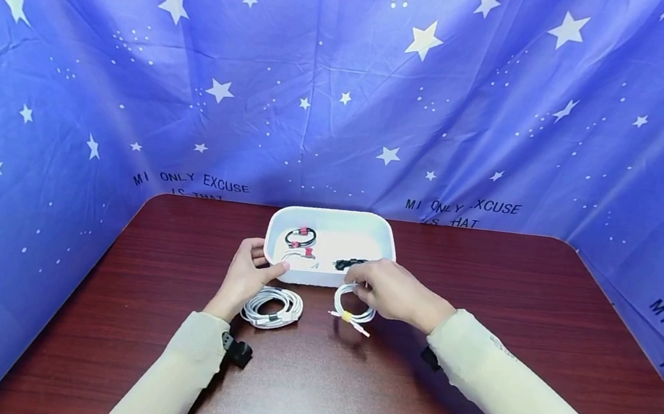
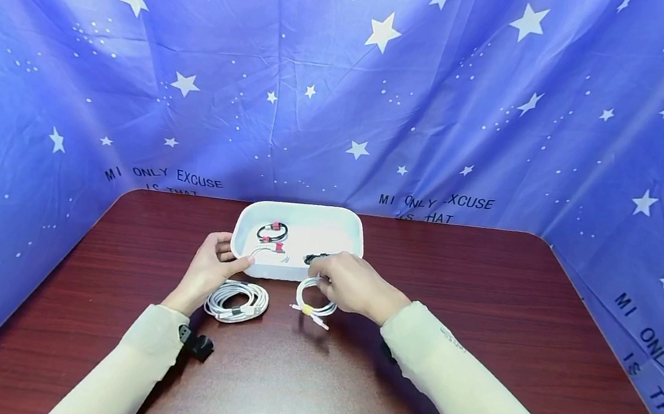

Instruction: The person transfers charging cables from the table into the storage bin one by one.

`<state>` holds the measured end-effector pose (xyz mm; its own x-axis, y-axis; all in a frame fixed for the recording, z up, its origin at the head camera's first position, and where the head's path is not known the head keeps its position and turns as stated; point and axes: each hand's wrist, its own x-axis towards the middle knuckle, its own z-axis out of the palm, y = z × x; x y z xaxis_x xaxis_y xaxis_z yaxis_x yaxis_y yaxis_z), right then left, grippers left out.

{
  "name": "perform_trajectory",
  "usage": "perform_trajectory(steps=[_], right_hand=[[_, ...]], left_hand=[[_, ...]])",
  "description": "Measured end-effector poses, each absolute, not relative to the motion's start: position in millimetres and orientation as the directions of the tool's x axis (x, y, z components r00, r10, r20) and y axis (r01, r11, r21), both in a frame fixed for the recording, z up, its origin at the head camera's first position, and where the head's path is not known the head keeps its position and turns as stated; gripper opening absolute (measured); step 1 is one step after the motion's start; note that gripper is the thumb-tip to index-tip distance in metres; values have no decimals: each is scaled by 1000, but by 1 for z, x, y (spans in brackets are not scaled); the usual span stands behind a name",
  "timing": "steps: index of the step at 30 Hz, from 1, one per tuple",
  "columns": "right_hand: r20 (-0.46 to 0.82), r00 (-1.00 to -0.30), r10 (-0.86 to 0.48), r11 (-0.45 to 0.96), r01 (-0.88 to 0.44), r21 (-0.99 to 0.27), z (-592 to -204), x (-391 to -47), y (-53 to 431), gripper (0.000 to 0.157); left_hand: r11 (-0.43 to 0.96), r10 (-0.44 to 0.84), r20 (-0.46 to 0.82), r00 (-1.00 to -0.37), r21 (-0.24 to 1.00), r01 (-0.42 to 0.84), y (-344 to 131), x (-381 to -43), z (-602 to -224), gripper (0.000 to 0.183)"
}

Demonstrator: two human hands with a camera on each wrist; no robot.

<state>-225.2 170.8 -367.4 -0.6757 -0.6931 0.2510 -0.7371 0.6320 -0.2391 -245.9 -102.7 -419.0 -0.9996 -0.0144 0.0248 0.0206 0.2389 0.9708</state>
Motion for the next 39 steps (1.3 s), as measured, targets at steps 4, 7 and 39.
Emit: perform_trajectory(steps=[4,7,39], right_hand=[[253,-687,-681,651,-727,-219,-363,-228,170,21],[247,-693,-677,658,-721,-217,-360,-230,170,20],[281,-686,-671,667,-724,-176,-332,-280,168,20]], left_hand=[[252,-15,21,-1000,968,17,-103,-246,-419,67],[257,-15,20,-1000,966,16,-103,-246,-419,67],[241,-13,36,-999,970,32,-104,-248,-422,66]])
